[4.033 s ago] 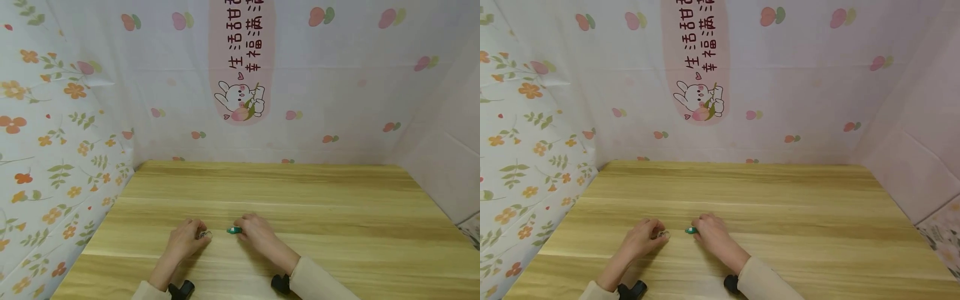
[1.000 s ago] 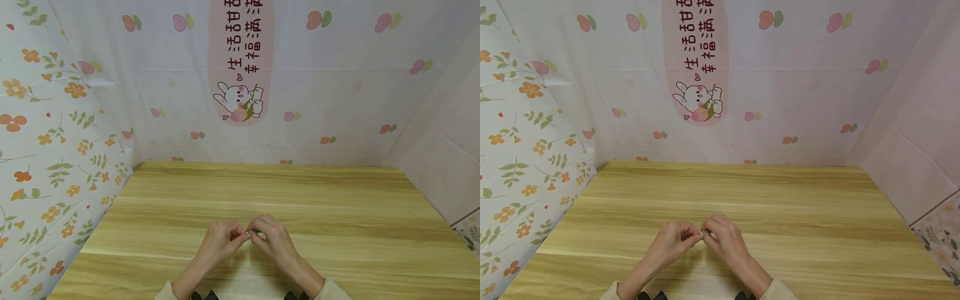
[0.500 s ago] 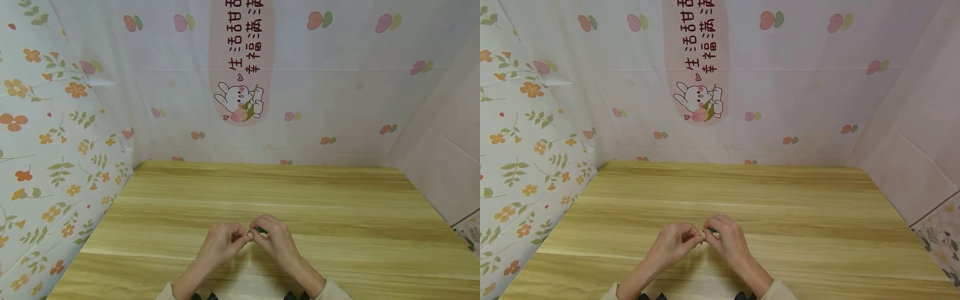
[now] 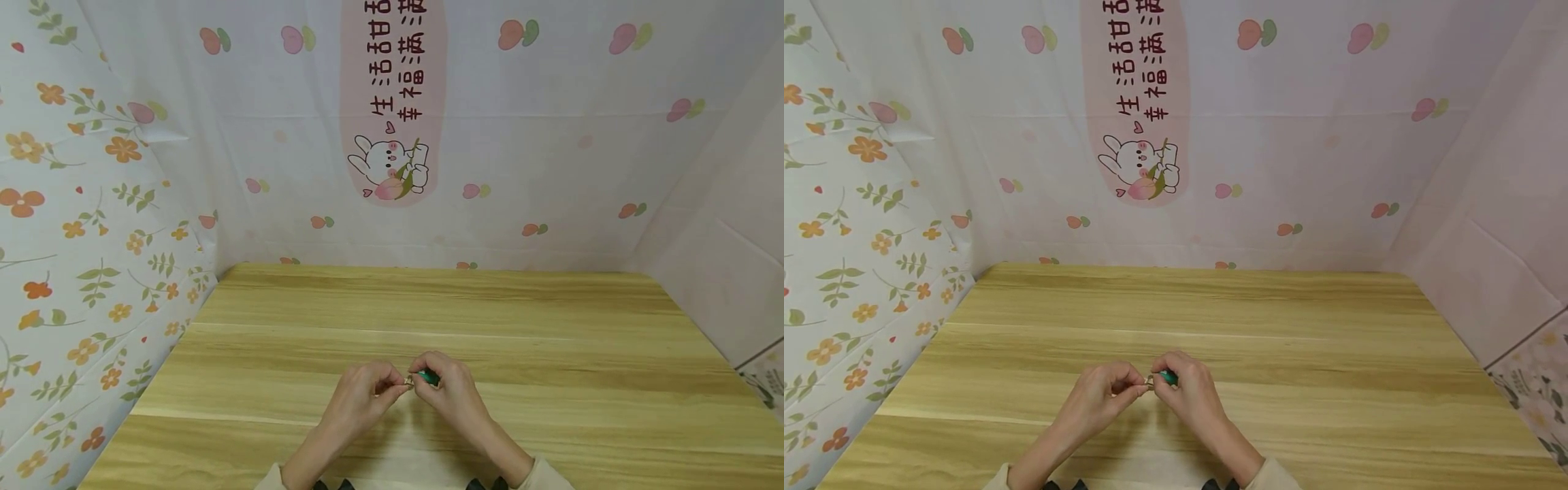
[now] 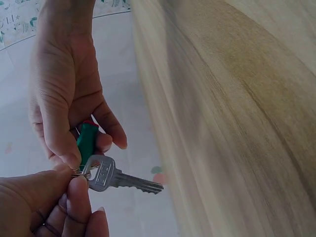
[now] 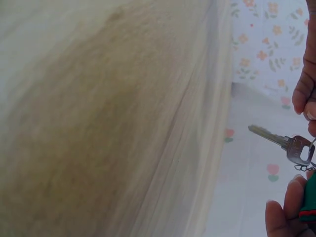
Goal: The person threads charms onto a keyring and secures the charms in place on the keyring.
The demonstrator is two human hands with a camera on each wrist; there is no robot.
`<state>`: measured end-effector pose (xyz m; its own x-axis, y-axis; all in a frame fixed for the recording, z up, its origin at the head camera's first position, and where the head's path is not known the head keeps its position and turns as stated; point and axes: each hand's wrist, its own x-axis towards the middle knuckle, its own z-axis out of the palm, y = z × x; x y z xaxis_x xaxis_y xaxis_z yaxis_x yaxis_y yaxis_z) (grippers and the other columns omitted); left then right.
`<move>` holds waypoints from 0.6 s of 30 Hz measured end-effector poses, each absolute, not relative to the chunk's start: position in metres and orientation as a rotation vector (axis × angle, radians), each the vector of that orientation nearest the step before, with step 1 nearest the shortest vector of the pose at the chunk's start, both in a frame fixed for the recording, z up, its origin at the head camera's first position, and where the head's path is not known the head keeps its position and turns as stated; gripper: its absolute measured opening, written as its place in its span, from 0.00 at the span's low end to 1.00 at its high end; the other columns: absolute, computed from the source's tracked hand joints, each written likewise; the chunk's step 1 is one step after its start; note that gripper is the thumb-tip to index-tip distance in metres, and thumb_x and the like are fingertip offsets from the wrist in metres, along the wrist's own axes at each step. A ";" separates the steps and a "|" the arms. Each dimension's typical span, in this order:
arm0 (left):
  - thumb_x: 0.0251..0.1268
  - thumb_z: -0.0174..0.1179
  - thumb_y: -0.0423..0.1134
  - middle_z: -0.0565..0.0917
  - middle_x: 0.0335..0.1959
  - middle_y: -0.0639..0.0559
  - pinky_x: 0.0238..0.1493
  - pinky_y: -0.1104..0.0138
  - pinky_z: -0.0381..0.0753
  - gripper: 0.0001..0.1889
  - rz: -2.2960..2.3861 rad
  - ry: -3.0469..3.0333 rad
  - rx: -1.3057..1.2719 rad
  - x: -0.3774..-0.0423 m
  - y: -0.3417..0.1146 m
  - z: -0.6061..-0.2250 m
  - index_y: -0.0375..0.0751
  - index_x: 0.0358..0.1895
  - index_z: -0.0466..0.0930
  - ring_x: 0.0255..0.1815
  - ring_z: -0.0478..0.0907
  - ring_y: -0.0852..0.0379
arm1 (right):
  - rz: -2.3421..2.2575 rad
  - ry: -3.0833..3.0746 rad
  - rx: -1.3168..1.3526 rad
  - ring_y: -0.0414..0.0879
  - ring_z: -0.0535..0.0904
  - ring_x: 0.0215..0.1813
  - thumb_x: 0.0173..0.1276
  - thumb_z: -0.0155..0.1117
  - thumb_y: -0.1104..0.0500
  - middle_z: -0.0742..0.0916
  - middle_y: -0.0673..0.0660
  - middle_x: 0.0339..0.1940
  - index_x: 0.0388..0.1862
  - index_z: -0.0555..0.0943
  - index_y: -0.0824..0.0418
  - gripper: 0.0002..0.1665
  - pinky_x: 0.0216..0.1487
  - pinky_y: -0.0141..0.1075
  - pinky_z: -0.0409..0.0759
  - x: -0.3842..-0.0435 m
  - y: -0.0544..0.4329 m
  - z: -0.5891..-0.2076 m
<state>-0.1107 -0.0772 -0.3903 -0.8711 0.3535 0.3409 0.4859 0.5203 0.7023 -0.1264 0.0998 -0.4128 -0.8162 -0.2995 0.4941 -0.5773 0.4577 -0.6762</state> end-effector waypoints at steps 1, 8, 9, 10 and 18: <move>0.54 0.67 0.33 0.82 0.22 0.59 0.23 0.77 0.70 0.04 -1.273 -2.600 -0.721 -0.111 -0.077 -0.391 0.44 0.26 0.81 0.20 0.66 0.73 | 1.308 -2.418 0.742 0.31 0.72 0.29 0.55 0.64 0.72 0.84 0.47 0.29 0.28 0.79 0.55 0.12 0.28 0.27 0.76 -0.126 0.100 -0.413; 0.56 0.66 0.32 0.82 0.23 0.57 0.23 0.77 0.73 0.03 -1.298 -2.712 -0.733 -0.112 -0.075 -0.392 0.42 0.27 0.82 0.21 0.69 0.74 | 1.266 -2.396 0.816 0.31 0.69 0.26 0.52 0.62 0.75 0.80 0.45 0.25 0.24 0.78 0.55 0.14 0.25 0.26 0.74 -0.123 0.101 -0.413; 0.56 0.65 0.32 0.82 0.23 0.58 0.23 0.77 0.73 0.04 -1.305 -2.730 -0.732 -0.112 -0.074 -0.392 0.42 0.26 0.82 0.21 0.70 0.74 | 1.239 -2.387 0.835 0.30 0.70 0.27 0.52 0.62 0.75 0.80 0.45 0.25 0.24 0.77 0.55 0.14 0.26 0.25 0.74 -0.122 0.101 -0.413; 0.56 0.65 0.32 0.81 0.22 0.59 0.22 0.77 0.73 0.04 -1.311 -2.742 -0.732 -0.112 -0.074 -0.392 0.42 0.26 0.81 0.21 0.70 0.74 | 1.216 -2.378 0.853 0.30 0.70 0.27 0.51 0.62 0.75 0.80 0.46 0.25 0.24 0.77 0.56 0.14 0.26 0.25 0.75 -0.121 0.100 -0.413; 0.57 0.64 0.32 0.80 0.20 0.59 0.20 0.77 0.71 0.05 -1.304 -2.735 -0.717 -0.112 -0.071 -0.391 0.42 0.25 0.81 0.19 0.68 0.74 | 1.133 -2.371 0.857 0.30 0.71 0.27 0.51 0.64 0.75 0.81 0.47 0.26 0.25 0.78 0.57 0.13 0.26 0.26 0.77 -0.118 0.100 -0.411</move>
